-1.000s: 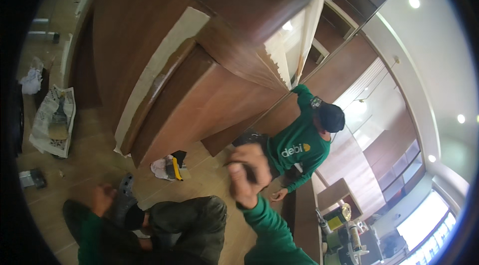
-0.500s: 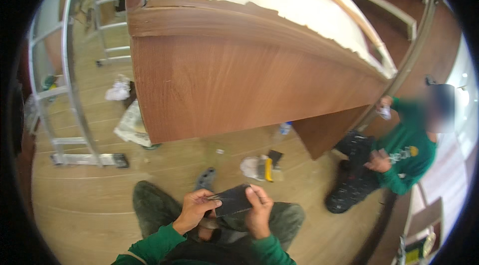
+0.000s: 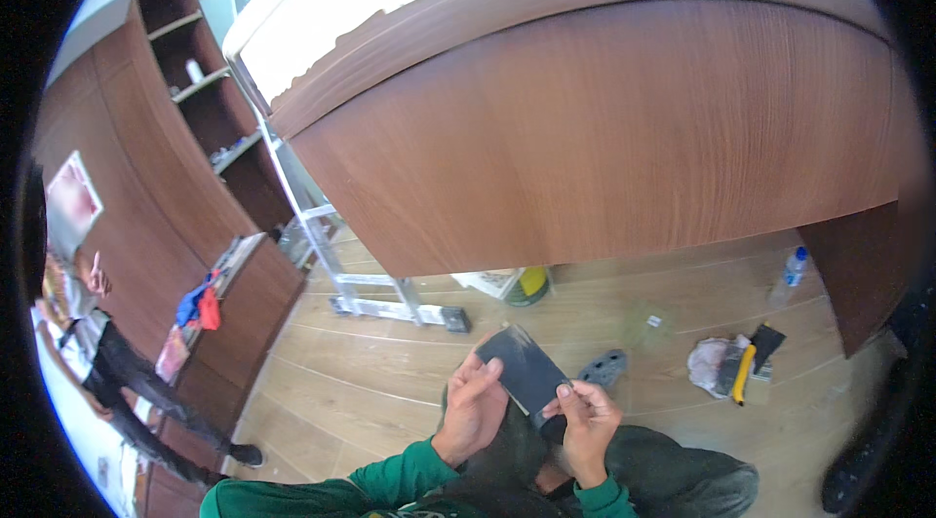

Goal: The person sits on the floor and sands the edges and surfaces of a large curved wooden cabinet using a sanding block. They occasionally pause to wipe the surface with a cloth and inspect the finish.

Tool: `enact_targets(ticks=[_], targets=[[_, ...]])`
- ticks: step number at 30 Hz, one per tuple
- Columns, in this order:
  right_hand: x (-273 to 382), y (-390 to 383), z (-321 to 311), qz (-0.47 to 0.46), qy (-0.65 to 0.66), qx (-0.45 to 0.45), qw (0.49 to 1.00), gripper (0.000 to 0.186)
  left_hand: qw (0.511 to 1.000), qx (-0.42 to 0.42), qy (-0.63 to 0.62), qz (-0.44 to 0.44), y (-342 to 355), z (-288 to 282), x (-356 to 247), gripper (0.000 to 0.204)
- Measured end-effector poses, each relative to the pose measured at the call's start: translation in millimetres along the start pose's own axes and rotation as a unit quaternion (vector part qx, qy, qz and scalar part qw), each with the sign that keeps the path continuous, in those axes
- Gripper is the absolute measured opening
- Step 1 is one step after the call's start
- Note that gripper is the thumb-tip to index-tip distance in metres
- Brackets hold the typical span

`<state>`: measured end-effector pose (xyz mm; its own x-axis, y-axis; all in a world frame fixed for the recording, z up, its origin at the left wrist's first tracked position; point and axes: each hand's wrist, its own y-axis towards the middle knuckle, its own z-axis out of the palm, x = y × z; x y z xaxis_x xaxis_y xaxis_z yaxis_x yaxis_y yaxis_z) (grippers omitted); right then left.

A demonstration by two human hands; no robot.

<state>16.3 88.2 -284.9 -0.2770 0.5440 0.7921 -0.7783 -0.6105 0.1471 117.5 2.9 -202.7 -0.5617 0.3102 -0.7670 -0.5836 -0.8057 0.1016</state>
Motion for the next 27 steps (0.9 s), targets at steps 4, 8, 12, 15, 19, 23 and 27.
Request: enact_targets(ticks=[4, 8, 12, 15, 19, 23, 27], targets=[[-0.9, 7.0, 1.1, 0.062, 0.018, 0.134, 0.989, 0.012, 0.99, -0.042, 0.134, 0.011, -2.9, 11.6, -16.9, 0.018], [10.5, 43.4, -28.9, 0.061, -0.123, 0.233, 0.963, 0.018, 0.852, -0.042, 0.422, 0.306, 1.1, 29.4, -72.8, 0.017], [-50.8, 76.2, -105.6, 0.022, -0.217, 0.177, 0.96, 0.018, 0.597, -0.092, 0.519, 0.604, 8.7, 68.4, -163.9, 0.024], [-72.9, 70.1, -150.0, 0.115, -0.236, 0.129, 0.956, 0.016, 0.56, -0.028, 0.528, 0.638, 16.1, 88.4, -207.5, 0.024], [-116.4, 58.8, -184.4, 0.116, -0.319, 0.118, 0.933, 0.015, 0.295, -0.045, 0.628, 0.719, 34.4, 108.1, -230.4, 0.047], [-118.9, 59.5, -181.6, 0.073, -0.352, 0.133, 0.924, 0.014, 0.104, -0.021, 0.67, 0.735, 45.1, 137.0, -239.8, 0.05], [-119.3, 65.2, -191.5, 0.036, -0.356, 0.114, 0.927, 0.014, 0.041, -0.026, 0.683, 0.729, 47.5, 152.2, -249.8, 0.052]])
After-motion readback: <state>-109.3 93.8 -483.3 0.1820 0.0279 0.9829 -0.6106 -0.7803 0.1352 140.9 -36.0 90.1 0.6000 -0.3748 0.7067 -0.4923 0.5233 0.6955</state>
